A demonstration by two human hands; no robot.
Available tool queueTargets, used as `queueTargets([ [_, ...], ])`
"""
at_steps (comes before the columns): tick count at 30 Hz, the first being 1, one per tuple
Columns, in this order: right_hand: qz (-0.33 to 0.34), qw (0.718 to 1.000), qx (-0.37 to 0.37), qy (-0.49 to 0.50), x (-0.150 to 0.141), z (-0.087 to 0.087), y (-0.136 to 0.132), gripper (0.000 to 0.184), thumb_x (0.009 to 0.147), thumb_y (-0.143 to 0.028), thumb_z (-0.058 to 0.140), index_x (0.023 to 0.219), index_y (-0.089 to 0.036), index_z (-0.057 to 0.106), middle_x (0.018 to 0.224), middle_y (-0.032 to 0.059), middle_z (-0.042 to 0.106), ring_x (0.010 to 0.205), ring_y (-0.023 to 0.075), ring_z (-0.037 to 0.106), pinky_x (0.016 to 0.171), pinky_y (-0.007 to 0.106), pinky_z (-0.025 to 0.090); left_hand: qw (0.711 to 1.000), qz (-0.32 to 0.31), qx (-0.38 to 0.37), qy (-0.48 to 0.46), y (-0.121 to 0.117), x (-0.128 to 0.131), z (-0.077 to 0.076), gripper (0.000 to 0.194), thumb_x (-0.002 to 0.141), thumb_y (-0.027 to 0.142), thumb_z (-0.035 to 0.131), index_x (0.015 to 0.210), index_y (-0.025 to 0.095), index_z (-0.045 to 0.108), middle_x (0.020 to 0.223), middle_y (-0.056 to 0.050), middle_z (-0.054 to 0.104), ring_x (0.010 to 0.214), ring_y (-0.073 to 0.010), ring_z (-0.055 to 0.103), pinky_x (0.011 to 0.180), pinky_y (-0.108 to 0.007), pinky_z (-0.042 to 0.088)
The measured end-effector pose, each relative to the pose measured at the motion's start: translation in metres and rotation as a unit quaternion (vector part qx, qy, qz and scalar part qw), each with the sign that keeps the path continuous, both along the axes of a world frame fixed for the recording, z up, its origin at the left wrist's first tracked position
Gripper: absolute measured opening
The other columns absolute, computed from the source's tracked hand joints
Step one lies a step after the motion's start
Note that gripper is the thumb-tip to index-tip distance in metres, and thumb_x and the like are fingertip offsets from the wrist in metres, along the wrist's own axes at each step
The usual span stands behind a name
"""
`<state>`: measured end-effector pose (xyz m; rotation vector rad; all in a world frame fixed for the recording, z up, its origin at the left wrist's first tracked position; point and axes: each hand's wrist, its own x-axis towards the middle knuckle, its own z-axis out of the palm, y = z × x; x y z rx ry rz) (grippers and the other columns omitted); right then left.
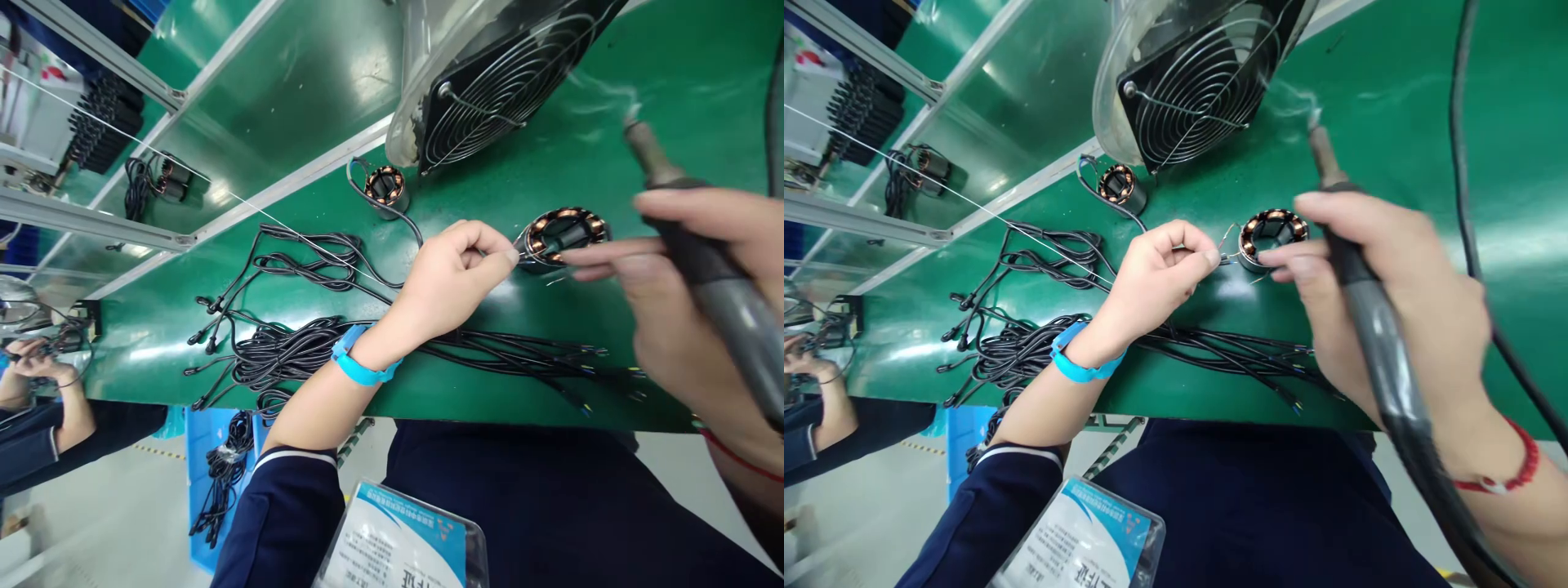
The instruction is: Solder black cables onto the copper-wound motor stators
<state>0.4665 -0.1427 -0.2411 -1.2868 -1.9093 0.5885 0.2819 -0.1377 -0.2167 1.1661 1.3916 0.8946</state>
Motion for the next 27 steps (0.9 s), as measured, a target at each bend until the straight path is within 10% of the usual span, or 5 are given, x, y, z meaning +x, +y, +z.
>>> queueTargets([
  [7,0.039,0.998,0.033,-0.033,-0.020,0.004,0.006,0.039,0.092,-0.030,0.050,0.130,-0.022,0.045,0.100,-0.0002,0.061,0.108,0.0155,0.055,0.090,0.034,0.047,0.999,0.007,-0.022,-0.041,0.001,0.001,0.007,0.009,0.081,0.009,0.054,0.073,0.011,0.053,0.069,0.003,0.052,0.050,-0.0005,0.044,0.048,-0.017,0.039],
  [12,0.018,0.998,0.062,-0.014,-0.024,0.007,0.004,0.039,0.091,-0.031,0.053,0.128,-0.021,0.046,0.093,-0.0004,0.062,0.114,0.0159,0.052,0.090,0.034,0.047,0.984,-0.012,0.167,0.056,-0.003,-0.002,0.001,0.006,0.081,0.011,0.058,0.075,0.012,0.060,0.090,-0.004,0.058,0.074,-0.0059,0.056,0.064,-0.020,0.049],
  [18,0.020,0.996,0.082,0.021,-0.025,0.009,0.005,0.043,0.087,-0.023,0.059,0.128,-0.017,0.047,0.094,0.0001,0.062,0.119,0.0116,0.049,0.084,0.022,0.049,0.898,-0.079,0.358,0.244,-0.006,-0.006,-0.001,0.008,0.086,0.014,0.056,0.086,0.014,0.064,0.102,-0.008,0.060,0.101,-0.0128,0.057,0.089,-0.029,0.048],
  [27,0.052,0.997,0.041,0.036,-0.012,0.001,0.014,0.036,0.089,-0.025,0.055,0.125,-0.019,0.051,0.098,0.0004,0.063,0.108,0.0090,0.057,0.095,0.024,0.047,0.901,-0.075,0.358,0.236,-0.007,-0.004,-0.002,0.010,0.082,0.005,0.052,0.078,0.011,0.060,0.086,-0.006,0.055,0.085,-0.0096,0.054,0.077,-0.023,0.047],
])
